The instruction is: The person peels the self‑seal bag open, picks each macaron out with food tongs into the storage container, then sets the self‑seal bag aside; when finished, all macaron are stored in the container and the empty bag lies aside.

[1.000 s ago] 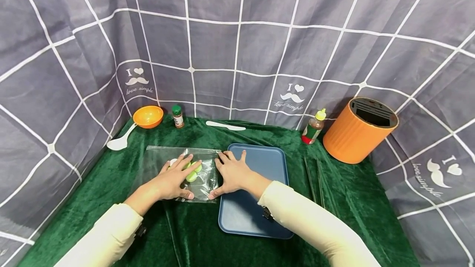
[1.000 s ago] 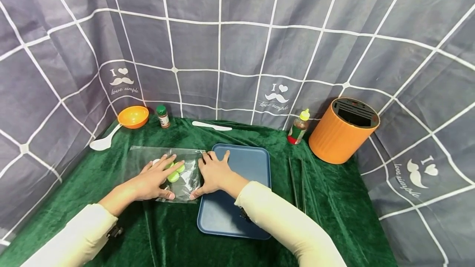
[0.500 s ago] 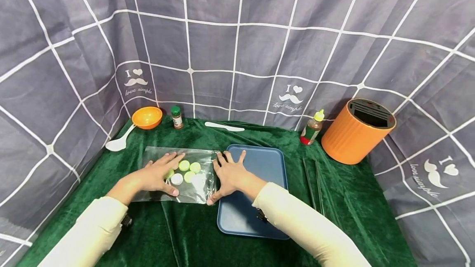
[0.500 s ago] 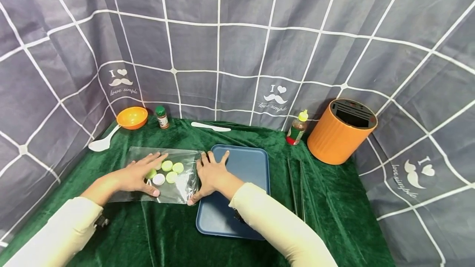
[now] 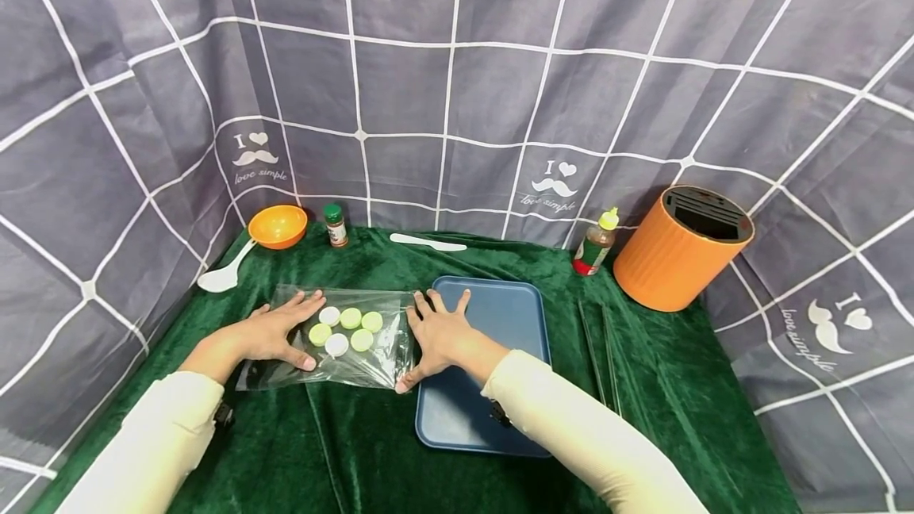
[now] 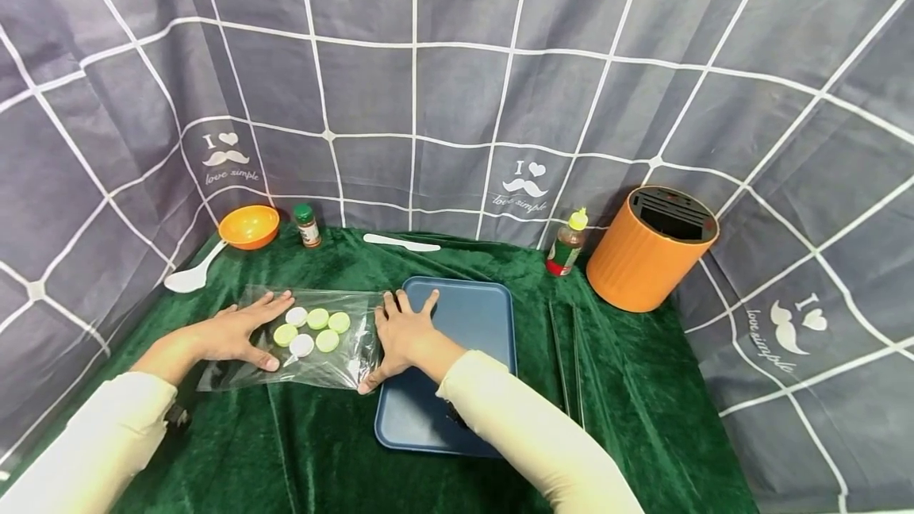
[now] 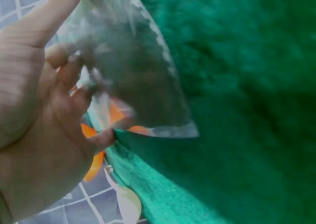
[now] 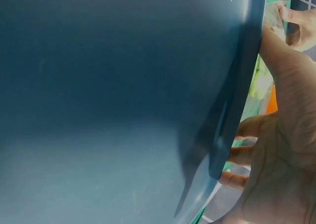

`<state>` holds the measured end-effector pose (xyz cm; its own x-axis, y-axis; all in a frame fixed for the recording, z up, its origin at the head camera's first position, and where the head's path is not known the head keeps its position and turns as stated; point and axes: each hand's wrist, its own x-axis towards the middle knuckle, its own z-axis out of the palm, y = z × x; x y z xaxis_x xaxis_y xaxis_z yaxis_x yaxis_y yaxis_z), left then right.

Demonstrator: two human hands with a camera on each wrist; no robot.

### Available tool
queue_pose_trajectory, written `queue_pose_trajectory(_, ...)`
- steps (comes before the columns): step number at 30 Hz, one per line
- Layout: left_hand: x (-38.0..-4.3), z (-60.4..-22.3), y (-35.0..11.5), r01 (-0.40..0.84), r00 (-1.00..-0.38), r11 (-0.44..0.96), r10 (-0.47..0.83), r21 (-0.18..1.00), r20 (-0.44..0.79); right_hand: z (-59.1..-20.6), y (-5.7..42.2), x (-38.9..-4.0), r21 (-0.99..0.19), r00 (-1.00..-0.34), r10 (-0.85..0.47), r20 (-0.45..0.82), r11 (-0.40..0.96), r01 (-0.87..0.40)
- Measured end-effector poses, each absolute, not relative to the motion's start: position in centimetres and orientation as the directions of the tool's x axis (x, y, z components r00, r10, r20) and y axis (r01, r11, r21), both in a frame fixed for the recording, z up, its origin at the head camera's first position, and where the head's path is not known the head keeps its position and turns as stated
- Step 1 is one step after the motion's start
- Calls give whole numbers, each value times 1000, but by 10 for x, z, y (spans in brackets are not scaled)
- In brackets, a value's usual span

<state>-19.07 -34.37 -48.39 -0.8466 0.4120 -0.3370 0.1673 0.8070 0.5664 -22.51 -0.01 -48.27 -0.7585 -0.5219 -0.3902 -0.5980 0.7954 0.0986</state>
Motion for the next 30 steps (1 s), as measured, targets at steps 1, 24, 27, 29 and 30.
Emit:
queue_pose_trajectory(1, -191, -484, -343, 166, -847, 810, 409, 562, -339, -483, 1, -225, 101, -761, -517, -392, 798, -594)
queue_pose_trajectory(24, -193, -482, -334, 184, -843, 838, 403, 513, -357, -454, 84, -225, -224, -742, -633, -221, 773, -593)
queue_pose_trajectory(27, -191, -483, -335, 188, -844, 832, 408, 522, -348, -451, 109, -225, -223, -777, -594, -211, 803, -553)
queue_pose_trajectory(29, -190, -484, -336, 189, -844, 829, 411, 526, -344, -450, 127, -225, -224, -800, -564, -204, 823, -523)
queue_pose_trajectory(30, -189, -484, -336, 191, -844, 828, 412, 527, -343, -452, 136, -225, -221, -812, -549, -197, 832, -509)
